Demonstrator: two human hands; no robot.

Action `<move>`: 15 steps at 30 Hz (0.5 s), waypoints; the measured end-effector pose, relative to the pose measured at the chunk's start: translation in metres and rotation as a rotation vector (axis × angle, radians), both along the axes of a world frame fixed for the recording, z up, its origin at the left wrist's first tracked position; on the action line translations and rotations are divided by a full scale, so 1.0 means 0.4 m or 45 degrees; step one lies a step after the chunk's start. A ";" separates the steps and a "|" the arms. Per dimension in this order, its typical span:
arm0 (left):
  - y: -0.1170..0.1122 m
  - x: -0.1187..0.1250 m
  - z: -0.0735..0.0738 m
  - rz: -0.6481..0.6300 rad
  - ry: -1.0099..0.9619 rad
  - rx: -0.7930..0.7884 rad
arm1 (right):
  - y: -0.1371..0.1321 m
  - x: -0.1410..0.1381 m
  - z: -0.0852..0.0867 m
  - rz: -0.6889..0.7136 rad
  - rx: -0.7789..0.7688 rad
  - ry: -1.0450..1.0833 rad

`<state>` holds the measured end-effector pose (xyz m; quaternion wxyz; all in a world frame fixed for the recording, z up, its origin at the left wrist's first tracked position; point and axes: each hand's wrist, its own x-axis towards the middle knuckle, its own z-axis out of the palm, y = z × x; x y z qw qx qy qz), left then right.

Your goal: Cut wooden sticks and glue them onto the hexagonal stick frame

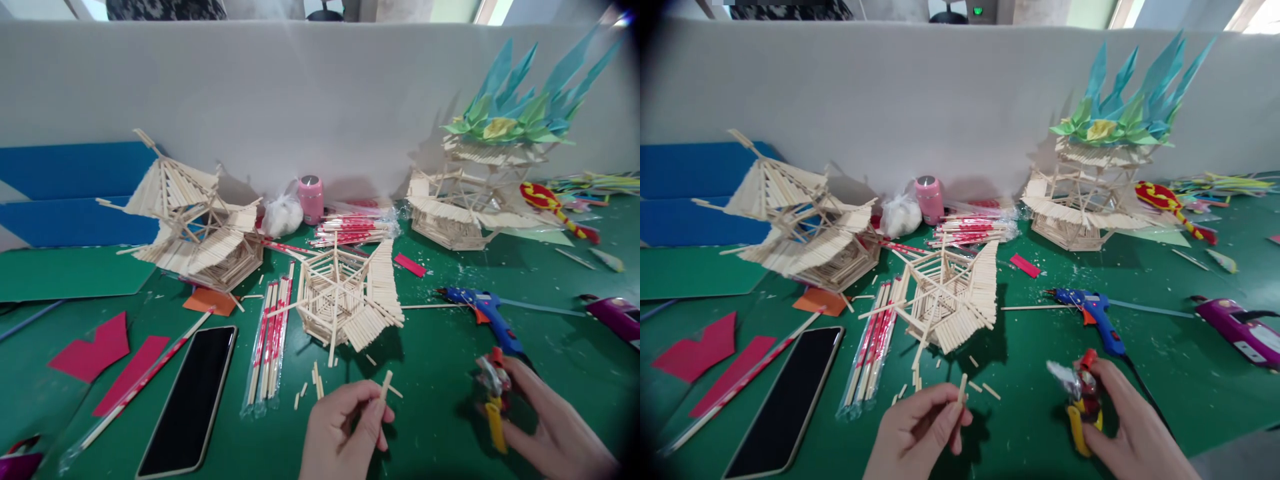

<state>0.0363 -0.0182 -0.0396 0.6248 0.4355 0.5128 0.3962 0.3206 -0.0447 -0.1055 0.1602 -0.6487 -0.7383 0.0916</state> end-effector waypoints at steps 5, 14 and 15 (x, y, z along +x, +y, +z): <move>-0.010 -0.005 -0.010 -0.011 0.199 0.241 | -0.004 -0.083 0.082 0.106 0.000 -0.041; -0.007 -0.017 -0.001 -0.004 0.291 0.451 | 0.014 -0.162 0.135 0.257 0.134 -0.200; -0.007 -0.018 -0.002 -0.013 0.285 0.458 | 0.019 -0.161 0.134 0.285 0.153 -0.210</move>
